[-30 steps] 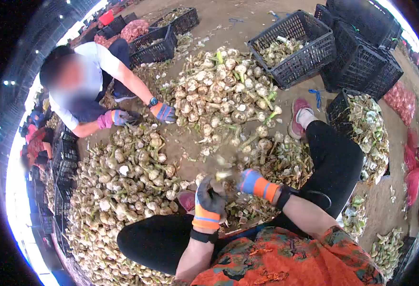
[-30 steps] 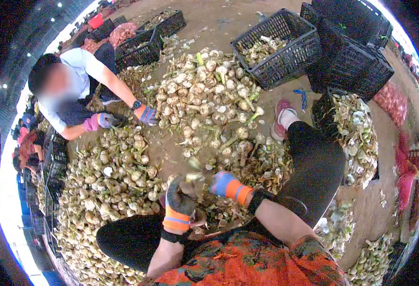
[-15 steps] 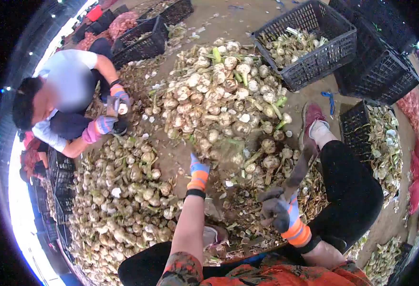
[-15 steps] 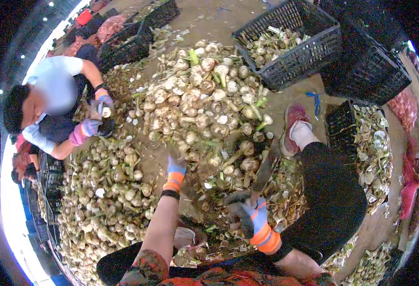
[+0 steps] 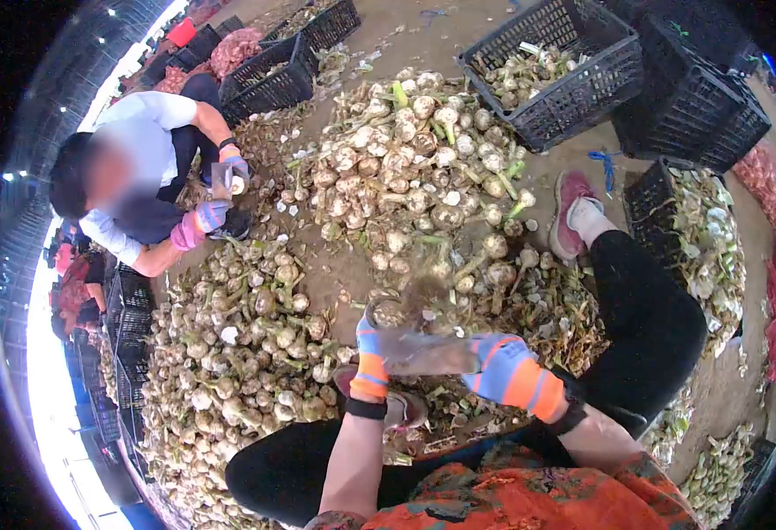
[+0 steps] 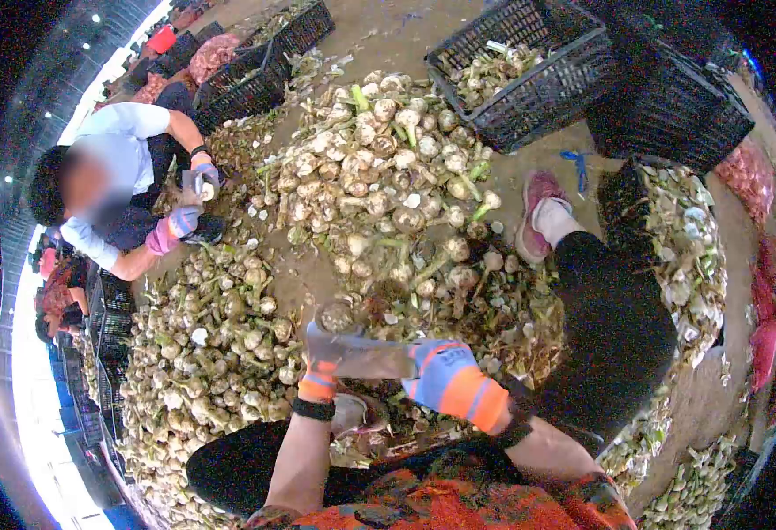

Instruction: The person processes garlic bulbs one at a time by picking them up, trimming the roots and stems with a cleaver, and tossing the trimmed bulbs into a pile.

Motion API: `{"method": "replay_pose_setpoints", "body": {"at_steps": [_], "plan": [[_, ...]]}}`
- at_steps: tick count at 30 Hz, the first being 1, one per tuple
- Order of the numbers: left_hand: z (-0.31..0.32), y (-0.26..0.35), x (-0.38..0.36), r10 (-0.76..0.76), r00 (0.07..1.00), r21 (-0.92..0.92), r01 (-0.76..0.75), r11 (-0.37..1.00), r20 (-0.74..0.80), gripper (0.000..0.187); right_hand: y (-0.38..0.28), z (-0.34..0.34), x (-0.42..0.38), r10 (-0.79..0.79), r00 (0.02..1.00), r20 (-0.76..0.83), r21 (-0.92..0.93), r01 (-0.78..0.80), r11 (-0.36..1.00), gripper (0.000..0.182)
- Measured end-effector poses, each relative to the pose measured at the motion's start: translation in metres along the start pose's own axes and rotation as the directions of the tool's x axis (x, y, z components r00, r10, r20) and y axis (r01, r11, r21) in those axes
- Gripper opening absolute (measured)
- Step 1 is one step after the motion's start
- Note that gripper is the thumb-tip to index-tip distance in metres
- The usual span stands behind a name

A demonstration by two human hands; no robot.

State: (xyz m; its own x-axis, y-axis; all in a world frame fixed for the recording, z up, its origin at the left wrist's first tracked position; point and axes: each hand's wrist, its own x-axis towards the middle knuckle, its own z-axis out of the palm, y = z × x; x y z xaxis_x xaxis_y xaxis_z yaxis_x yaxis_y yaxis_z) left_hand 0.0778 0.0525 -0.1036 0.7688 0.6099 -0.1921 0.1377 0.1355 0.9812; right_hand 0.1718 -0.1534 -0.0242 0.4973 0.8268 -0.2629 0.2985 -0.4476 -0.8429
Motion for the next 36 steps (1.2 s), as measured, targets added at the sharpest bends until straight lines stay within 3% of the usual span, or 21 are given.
{"method": "replay_pose_setpoints", "body": {"at_steps": [1,2,3,4,5,6,9,15,17,18,22,24,25,27,28,29,30,31,32,33,36], "plan": [[0.008,0.015,-0.016,-0.065,0.998,-0.306,0.059,0.95,-0.011,0.034,-0.013,-0.002,-0.002,0.058,0.986,0.158,-0.47,0.023,0.883,0.037],[0.005,0.016,-0.029,0.086,0.994,-0.032,-0.084,0.996,0.066,0.032,-0.024,-0.004,-0.006,0.071,0.974,0.215,-0.422,0.027,0.906,0.041],[0.004,0.018,-0.042,0.095,0.993,-0.034,-0.092,0.995,0.07,0.032,-0.03,-0.003,-0.01,0.068,0.976,0.207,-0.426,0.027,0.904,0.041],[0.005,0.023,-0.054,-0.094,0.993,-0.38,0.116,0.918,0.077,0.036,-0.035,-0.001,-0.014,0.045,0.974,0.224,-0.457,0.064,0.887,0.04],[0.004,0.027,-0.065,-0.266,0.952,-0.666,0.296,0.685,0.15,0.041,-0.04,0.001,-0.018,0.022,0.97,0.242,-0.486,0.102,0.868,0.039],[-0.005,0.009,-0.071,-0.212,0.968,-0.514,0.25,0.82,0.134,0.046,-0.042,0.005,-0.022,-0.011,0.968,0.251,-0.496,0.138,0.857,0.039],[-0.01,0.015,-0.094,-0.203,0.962,-0.549,0.273,0.79,0.185,0.047,-0.062,0.004,-0.029,-0.009,0.951,0.308,-0.493,0.168,0.853,0.039],[0.003,0.049,-0.123,-0.101,0.987,-0.265,0.132,0.955,0.129,0.047,-0.046,0.02,-0.028,-0.046,0.944,0.326,-0.472,0.205,0.857,0.039],[-0.001,0.025,-0.113,-0.165,0.964,-0.711,0.266,0.651,0.21,0.038,-0.038,0.021,-0.024,-0.075,0.96,0.269,-0.473,0.2,0.858,0.04],[-0.001,0.022,-0.112,0.032,0.988,-0.114,-0.014,0.993,0.154,0.039,-0.04,0.017,-0.023,-0.02,0.948,0.319,-0.505,0.188,0.842,0.043],[0.01,0.045,-0.115,0.044,0.978,-0.084,-0.027,0.996,0.202,0.035,-0.042,0.012,-0.02,0.007,0.926,0.377,-0.527,0.208,0.824,0.043],[0.015,0.055,-0.119,-0.072,0.987,-0.457,0.131,0.88,0.142,0.033,-0.043,0.013,-0.018,0.035,0.924,0.381,-0.526,0.185,0.83,0.043],[0.013,0.056,-0.12,-0.079,0.987,-0.459,0.136,0.878,0.141,0.033,-0.041,0.015,-0.018,0.039,0.922,0.386,-0.524,0.184,0.831,0.043],[0.006,0.058,-0.119,-0.045,0.978,-0.203,0.086,0.975,0.202,0.03,-0.038,0.019,-0.016,-0.01,0.924,0.383,-0.524,0.226,0.821,0.044],[0.008,0.06,-0.114,-0.34,0.913,-0.528,0.408,0.745,0.227,0.033,-0.031,0.018,-0.009,-0.007,0.922,0.386,-0.522,0.225,0.823,0.044],[0.008,0.065,-0.117,-0.346,0.911,-0.527,0.412,0.743,0.224,0.033,-0.018,0.017,0.003,0.092,0.929,0.358,-0.58,0.144,0.801,0.045],[0.007,0.074,-0.124,-0.158,0.975,-0.004,0.161,0.987,0.159,0.041,0.0,0.023,0.011,0.189,0.927,0.324,-0.632,0.064,0.772,0.045],[0.007,0.082,-0.118,0.075,0.974,0.517,-0.178,0.838,0.214,0.049,0.049,0.02,0.021,0.175,0.984,-0.029,-0.244,-0.177,0.954,0.041],[0.003,0.084,-0.106,0.103,0.971,0.515,-0.202,0.833,0.215,0.049,0.069,0.012,0.028,0.201,0.945,-0.259,-0.09,-0.231,0.969,0.036],[-0.004,0.079,-0.103,0.114,0.969,0.52,-0.214,0.827,0.218,0.051,0.068,0.008,0.034,-0.012,0.924,-0.383,-0.24,-0.088,0.967,0.033],[-0.013,0.049,-0.097,0.188,0.961,0.48,-0.265,0.836,0.203,0.056,0.038,0.004,0.016,-0.005,0.963,-0.27,0.135,0.043,0.99,0.031]]}}
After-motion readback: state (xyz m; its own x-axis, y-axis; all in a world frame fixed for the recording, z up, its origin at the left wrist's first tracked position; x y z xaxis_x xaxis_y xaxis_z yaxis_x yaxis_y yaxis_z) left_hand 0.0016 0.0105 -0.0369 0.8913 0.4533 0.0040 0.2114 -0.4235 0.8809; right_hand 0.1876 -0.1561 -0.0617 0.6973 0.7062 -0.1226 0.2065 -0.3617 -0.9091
